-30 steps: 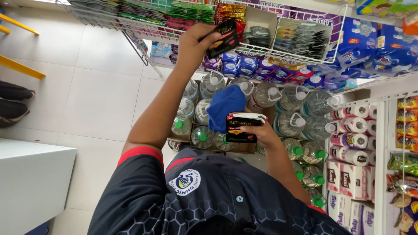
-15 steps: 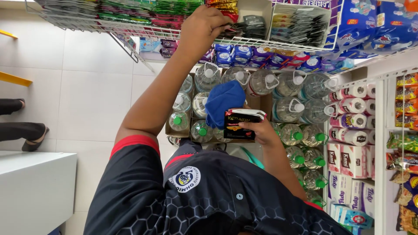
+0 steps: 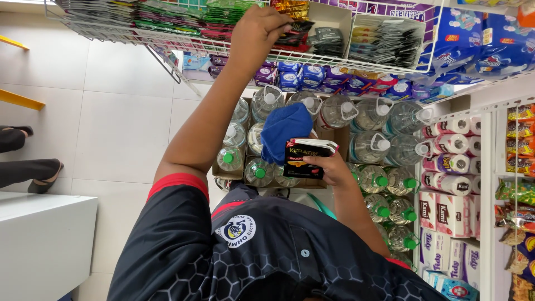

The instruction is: The person wipes various small packaged items with a blue cloth and places them onto a wire shelf. They repeatedly reach into a cardboard box to retrieve items, wipe them, and arrange them on the shelf among other products.

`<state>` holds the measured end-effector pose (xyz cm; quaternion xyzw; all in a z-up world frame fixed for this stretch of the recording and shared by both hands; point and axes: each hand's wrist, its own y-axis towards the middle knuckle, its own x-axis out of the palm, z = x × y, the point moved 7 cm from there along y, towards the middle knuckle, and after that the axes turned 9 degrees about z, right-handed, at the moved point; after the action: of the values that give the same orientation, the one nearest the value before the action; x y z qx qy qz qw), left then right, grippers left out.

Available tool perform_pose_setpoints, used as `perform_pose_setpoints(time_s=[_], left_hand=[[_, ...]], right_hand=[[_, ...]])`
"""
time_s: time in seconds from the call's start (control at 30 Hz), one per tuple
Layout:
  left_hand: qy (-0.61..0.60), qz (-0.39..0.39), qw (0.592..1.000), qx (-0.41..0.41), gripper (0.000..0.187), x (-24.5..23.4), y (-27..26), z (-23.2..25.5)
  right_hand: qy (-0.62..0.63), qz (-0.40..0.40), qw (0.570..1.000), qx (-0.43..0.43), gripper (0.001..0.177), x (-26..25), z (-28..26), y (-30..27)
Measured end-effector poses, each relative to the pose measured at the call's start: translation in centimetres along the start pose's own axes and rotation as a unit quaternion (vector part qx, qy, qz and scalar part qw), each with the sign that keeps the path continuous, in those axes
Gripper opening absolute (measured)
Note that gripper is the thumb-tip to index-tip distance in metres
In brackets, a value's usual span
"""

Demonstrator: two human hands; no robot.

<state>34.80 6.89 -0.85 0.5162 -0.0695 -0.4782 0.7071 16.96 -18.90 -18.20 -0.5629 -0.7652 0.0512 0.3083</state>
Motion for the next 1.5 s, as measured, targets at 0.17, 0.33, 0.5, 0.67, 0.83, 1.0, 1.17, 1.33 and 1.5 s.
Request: perform_pose_setpoints(time_s=[0.17, 0.33, 0.5, 0.67, 0.83, 1.0, 1.17, 1.33, 1.5], left_hand=[[-0.012, -0.022, 1.000, -0.011, 0.011, 2.5, -1.3, -0.1], [0.015, -0.046, 0.998, -0.033, 0.010, 5.2, -2.5, -1.5], [0.114, -0.034, 0.993, -0.012, 0.019, 5.9, -2.7, -3.8], [0.130, -0.069, 0.988, -0.053, 0.018, 5.8, -2.5, -5.0], [0.133, -0.068, 0.988, -0.032, 0.017, 6.7, -2.9, -5.5], [0.154, -0.109, 0.981, -0.037, 0.019, 6.9, -2.6, -4.3], [0.045, -0.061, 0.995, -0.062, 0.035, 2.2, -3.8, -0.6], [-0.392, -0.261, 0.846, -0.250, 0.084, 0.6, -9.5, 6.9], [-0.424, -0.282, 0.761, -0.402, 0.080, 0.4, -16.2, 9.6]], right_hand=[[-0.006, -0.009, 1.000, 0.000, 0.049, 0.4, -0.1, 0.2], [-0.008, -0.002, 1.000, -0.004, 0.048, 0.0, 0.2, 0.6], [0.017, -0.007, 1.000, 0.001, 0.048, 0.7, -0.4, 0.6], [0.035, -0.001, 0.999, -0.015, 0.047, 0.5, -0.9, 1.1], [0.072, 0.004, 0.997, -0.018, 0.046, 0.7, -1.6, 1.3], [0.144, 0.028, 0.988, -0.036, 0.045, -0.6, -1.4, 1.8], [0.167, 0.018, 0.985, -0.042, 0.045, 0.4, -2.9, 0.4], [0.184, -0.019, 0.982, -0.024, 0.048, 0.5, -3.3, -0.8], [0.183, -0.068, 0.980, -0.042, 0.052, 0.3, -3.3, -1.8]])
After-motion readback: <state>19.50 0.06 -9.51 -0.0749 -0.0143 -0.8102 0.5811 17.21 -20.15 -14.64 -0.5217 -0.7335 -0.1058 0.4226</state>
